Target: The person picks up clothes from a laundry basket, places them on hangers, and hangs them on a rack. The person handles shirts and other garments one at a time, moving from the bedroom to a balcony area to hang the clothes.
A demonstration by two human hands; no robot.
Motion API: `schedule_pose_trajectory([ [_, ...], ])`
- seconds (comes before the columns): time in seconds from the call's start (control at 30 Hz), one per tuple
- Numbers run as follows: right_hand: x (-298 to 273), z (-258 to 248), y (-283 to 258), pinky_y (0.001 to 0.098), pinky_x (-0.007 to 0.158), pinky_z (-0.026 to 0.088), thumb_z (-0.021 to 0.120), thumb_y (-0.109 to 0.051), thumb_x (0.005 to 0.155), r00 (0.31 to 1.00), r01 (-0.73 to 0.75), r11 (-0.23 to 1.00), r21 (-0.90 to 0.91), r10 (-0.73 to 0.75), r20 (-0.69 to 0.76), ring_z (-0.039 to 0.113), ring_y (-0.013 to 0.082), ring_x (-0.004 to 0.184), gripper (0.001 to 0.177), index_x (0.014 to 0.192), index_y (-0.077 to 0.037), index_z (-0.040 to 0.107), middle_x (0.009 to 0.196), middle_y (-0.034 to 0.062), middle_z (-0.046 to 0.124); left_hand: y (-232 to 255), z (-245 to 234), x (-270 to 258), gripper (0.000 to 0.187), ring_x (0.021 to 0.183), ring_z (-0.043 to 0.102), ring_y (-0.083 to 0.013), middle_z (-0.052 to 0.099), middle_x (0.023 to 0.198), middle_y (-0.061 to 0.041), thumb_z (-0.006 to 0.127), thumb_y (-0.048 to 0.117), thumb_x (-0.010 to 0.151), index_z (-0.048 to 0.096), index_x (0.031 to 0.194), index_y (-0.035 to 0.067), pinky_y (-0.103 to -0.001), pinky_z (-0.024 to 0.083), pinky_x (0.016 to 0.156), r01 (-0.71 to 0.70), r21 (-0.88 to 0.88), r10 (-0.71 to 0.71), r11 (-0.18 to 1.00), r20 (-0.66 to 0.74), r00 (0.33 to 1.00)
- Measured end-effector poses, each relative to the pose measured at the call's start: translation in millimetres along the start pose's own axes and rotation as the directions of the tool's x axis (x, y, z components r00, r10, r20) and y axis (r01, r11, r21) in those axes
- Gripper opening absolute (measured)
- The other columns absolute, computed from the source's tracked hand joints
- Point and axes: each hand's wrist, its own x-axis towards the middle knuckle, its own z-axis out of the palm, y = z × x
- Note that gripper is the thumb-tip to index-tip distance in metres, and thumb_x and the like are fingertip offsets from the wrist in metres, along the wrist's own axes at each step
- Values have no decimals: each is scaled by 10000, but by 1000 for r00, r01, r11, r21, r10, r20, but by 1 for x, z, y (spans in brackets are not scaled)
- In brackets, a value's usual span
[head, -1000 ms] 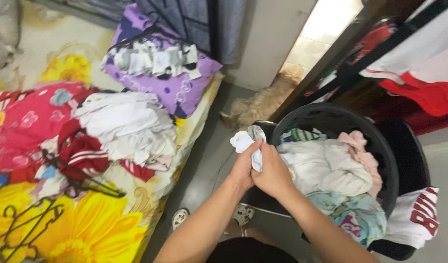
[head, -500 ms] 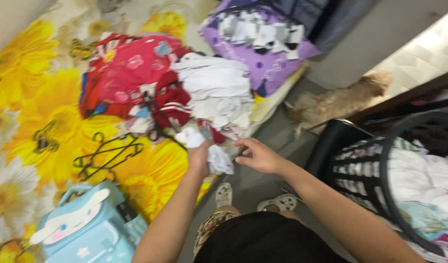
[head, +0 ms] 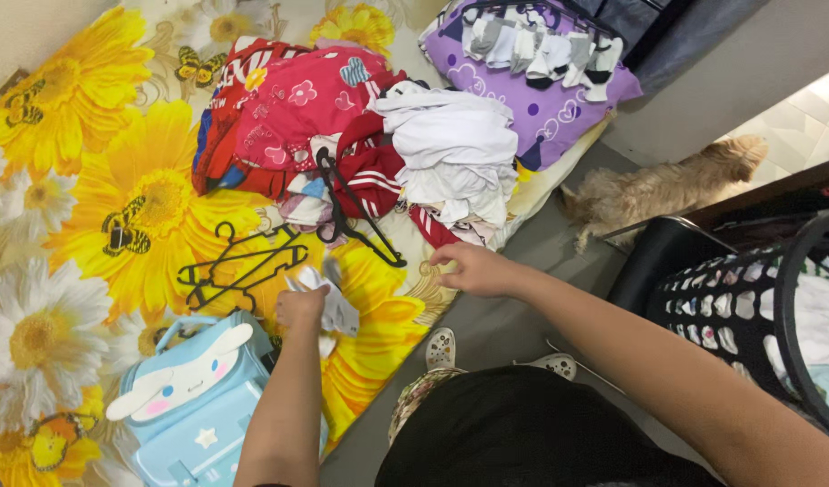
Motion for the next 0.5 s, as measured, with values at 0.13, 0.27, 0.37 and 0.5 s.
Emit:
schedule_pose_trajectory([
  [0.13, -31, -25, 37, 318, 879, 576, 730, -270, 893, 985, -132, 978, 161, 148, -91, 714, 184, 994, 401, 1259, -122, 661, 1210, 52, 709, 43, 28, -7, 790, 1139, 640, -402, 686, 1187, -270, 938, 395, 627, 653, 1229, -30, -446, 493, 984, -265, -221, 268, 939, -18, 963],
  [0.27, -104, -66, 81, 328, 858, 560, 739, -230, 923, 923, -124, 988, 97, 151, -353, 699, 155, 1001, 332, 1231, -116, 692, 1123, 41, 744, 146, 57, -55, 625, 1112, 671, -311, 714, 1194, -202, 889, 303, 678, 697, 1183, -12, -399, 516, 982, -447, -454, 554, 771, 131, 822],
  [0.37, -175, -103, 103, 311, 795, 569, 712, -215, 914, 771, -360, 904, 230, 427, -472, 708, 124, 888, 318, 1223, -140, 698, 1075, 4, 743, 231, 66, -128, 523, 1102, 668, -247, 726, 1201, -145, 860, 248, 737, 709, 1176, 7, -376, 510, 971, -529, -598, 752, 602, 204, 626],
  [0.5, -264, -139, 129, 322, 739, 547, 709, -175, 924, 558, -319, 808, 495, 583, -591, 651, 134, 824, 294, 1210, -112, 710, 1032, 34, 725, 331, 67, -236, 494, 1050, 665, -201, 706, 1195, -90, 825, 201, 785, 669, 1223, 33, -338, 535, 911, -476, -694, 839, 541, 404, 365],
])
